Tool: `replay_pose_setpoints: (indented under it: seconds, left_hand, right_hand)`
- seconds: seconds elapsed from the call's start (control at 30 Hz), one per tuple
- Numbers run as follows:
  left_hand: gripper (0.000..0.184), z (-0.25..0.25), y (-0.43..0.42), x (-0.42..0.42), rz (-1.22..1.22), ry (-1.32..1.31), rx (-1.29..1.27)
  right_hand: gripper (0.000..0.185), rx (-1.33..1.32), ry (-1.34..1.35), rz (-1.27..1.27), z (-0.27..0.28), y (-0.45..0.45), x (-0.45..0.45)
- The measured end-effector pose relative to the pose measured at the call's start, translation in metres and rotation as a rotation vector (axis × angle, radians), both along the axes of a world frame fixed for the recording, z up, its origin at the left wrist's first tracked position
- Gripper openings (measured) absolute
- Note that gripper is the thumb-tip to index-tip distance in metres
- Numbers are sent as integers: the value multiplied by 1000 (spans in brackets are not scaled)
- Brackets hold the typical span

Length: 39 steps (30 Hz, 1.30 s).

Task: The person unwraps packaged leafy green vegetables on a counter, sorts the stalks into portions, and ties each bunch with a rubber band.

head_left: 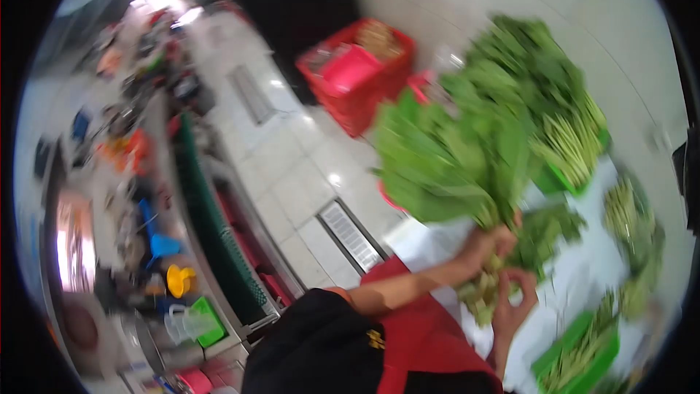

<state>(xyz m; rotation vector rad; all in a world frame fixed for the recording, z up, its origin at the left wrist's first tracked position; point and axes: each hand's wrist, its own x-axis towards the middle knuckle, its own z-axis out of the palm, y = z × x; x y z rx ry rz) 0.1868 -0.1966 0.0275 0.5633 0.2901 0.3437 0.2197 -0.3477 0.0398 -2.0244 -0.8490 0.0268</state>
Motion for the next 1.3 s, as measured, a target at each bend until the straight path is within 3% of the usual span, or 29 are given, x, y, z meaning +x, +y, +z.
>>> replay_pose_setpoints:
  seconds: [0.03, 0.07, 0.1, 0.13, 0.17, 0.2, 0.3, 0.8, 1.07, 1.13, 1.2, 1.23, 1.3]
  left_hand:
    - [13, 1, -4, -3, 64, 162, 50]
    - [21, -46, -4, 4, 97, 33, 98]
    - [22, -33, 2, 3, 128, 96, 101]
    - [9, -16, 8, -1, 140, 145, 130]
    - [4, -9, 12, -1, 107, 118, -17]
    - [9, -5, 14, 0, 93, 98, -153]
    - [19, 15, 18, 0, 37, 112, -58]
    - [22, 2, 29, 19, -35, 265, -15]
    - [21, 11, 34, 24, 79, 266, 15]
    - [22, 6, 30, 23, 129, 265, 8]
    - [10, 9, 20, 18, 216, 219, 199]
    - [11, 0, 12, 14, 247, 174, 432]
    - [10, -1, -4, 6, 236, 307, 576]
  right_hand:
    - [5, -19, -11, -15, 0, 4, -2]
    - [7, -9, -120, 0, 0, 8, -4]
    - [9, -29, -155, 30, 6, 13, -5]
    - [11, -10, -185, 11, 5, 17, -8]
    - [13, 1, -195, 15, 6, 16, -12]
    - [13, -33, -196, -34, 5, 11, -16]
    - [14, 5, -125, -1, 4, 10, -15]
    - [13, -200, -152, 44, 24, -25, 7]
    - [12, -221, 96, 112, 34, -28, 0]
    - [12, -251, -45, 50, 45, -16, 7]
    - [13, -273, -178, -12, 48, -7, 6]
    - [16, -297, -191, -30, 47, -3, 6]
    - [18, -318, -208, -13, 33, 9, 8]
